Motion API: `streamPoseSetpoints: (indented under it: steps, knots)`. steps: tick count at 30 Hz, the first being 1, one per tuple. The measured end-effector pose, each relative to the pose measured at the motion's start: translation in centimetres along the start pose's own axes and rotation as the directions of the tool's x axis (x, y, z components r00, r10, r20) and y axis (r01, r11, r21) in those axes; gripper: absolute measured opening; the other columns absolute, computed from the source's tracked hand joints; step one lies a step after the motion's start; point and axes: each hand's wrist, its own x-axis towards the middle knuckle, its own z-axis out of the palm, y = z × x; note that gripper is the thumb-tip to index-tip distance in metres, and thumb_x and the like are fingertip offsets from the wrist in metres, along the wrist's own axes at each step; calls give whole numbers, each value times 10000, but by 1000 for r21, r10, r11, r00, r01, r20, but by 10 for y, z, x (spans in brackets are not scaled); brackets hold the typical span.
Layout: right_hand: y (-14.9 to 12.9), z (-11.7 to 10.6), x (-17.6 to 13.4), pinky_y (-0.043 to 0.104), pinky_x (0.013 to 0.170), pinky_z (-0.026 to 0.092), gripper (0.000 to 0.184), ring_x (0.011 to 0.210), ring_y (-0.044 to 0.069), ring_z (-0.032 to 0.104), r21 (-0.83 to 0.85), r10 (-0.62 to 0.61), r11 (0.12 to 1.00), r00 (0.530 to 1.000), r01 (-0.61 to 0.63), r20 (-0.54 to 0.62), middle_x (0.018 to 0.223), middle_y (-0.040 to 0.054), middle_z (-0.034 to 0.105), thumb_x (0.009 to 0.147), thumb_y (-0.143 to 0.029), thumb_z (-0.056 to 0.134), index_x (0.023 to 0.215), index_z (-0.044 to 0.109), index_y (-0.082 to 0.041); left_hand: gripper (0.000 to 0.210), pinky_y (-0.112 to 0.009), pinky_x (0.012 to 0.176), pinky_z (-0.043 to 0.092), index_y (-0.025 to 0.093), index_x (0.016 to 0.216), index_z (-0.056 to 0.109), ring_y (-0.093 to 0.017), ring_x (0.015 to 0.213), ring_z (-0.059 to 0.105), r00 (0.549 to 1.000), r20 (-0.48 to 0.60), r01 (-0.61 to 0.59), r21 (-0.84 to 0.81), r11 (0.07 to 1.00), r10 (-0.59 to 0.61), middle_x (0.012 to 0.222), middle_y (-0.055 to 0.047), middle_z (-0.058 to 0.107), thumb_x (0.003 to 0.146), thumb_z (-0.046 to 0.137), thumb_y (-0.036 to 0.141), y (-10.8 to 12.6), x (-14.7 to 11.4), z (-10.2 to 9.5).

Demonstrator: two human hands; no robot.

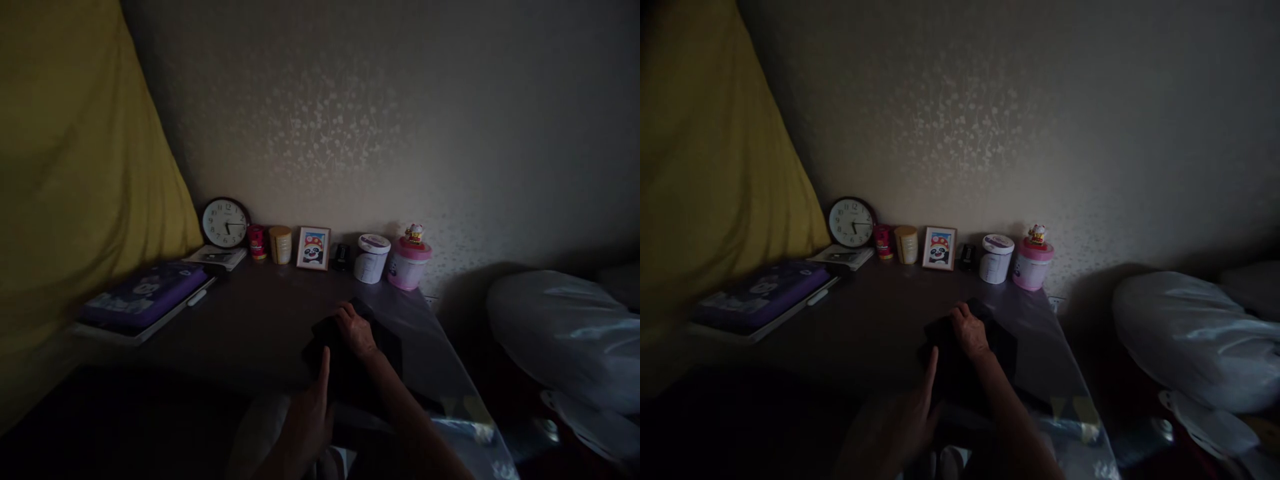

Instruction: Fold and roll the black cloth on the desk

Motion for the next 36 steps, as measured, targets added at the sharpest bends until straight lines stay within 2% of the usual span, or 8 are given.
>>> streamPoseSetpoints:
  steps: [4,7,16,19,23,28,33,36]
  knots:
    - [-3,-4,2,180,588,429,224,773,101,588,-57,-24,998,998,27,65,1108,29,518,916,-236,331,1000,539,-243,751,-272,685,428,343,1366,-64,-172,795,607,995,83,-66,129,989,56,1013,-72,608,788,362,123,-3,7,10]
    - [-6,-4,4,181,579,423,234,762,102,589,-83,-34,996,995,42,95,1078,25,528,917,-245,331,981,557,-251,743,-283,664,433,396,1358,3,-174,764,611,990,126,-89,180,980,66,997,-76,594,776,343,82,-2,10,10]
    - [-12,-6,6,194,582,438,228,734,110,594,-84,-23,996,989,36,147,1034,43,551,901,-217,358,934,583,-226,656,-258,733,435,263,1388,-4,-173,874,601,993,115,-46,103,994,34,1109,-118,558,825,312,142,-7,9,20]
    - [-14,-12,-3,198,622,446,215,776,114,586,2,-58,998,994,59,94,1024,42,559,903,-217,360,972,563,-220,648,-243,756,427,242,1388,-12,-165,904,595,991,136,-22,112,994,6,1119,-116,560,832,304,132,-6,9,21]
    - [-13,-20,-34,274,795,433,198,902,145,547,127,-134,981,988,144,-82,1001,45,572,905,-247,371,955,559,-211,593,-228,778,415,227,1393,20,-144,862,597,993,117,-17,125,992,2,1126,-115,567,860,270,161,-5,8,23]
    - [3,-19,-64,340,859,420,187,956,170,524,168,-42,983,981,74,-188,1037,53,582,888,-223,403,942,581,-213,587,-246,825,400,238,1390,13,-162,917,581,995,100,2,166,986,-19,1186,-106,535,862,261,168,-5,10,29]
    - [32,-5,-43,389,900,411,230,1049,200,500,146,8,989,974,26,-228,1132,70,573,888,-229,398,1020,585,-203,590,-237,820,409,229,1393,16,-154,925,571,996,92,-9,169,986,-7,1202,-105,529,860,265,187,-8,12,31]
    - [49,2,-21,397,918,397,256,1094,196,485,113,37,993,986,-18,-162,1182,59,560,893,-226,393,1082,564,-208,601,-239,834,400,223,1392,-3,-152,947,570,992,125,-2,122,992,-14,1237,-103,509,857,269,185,-12,13,31]
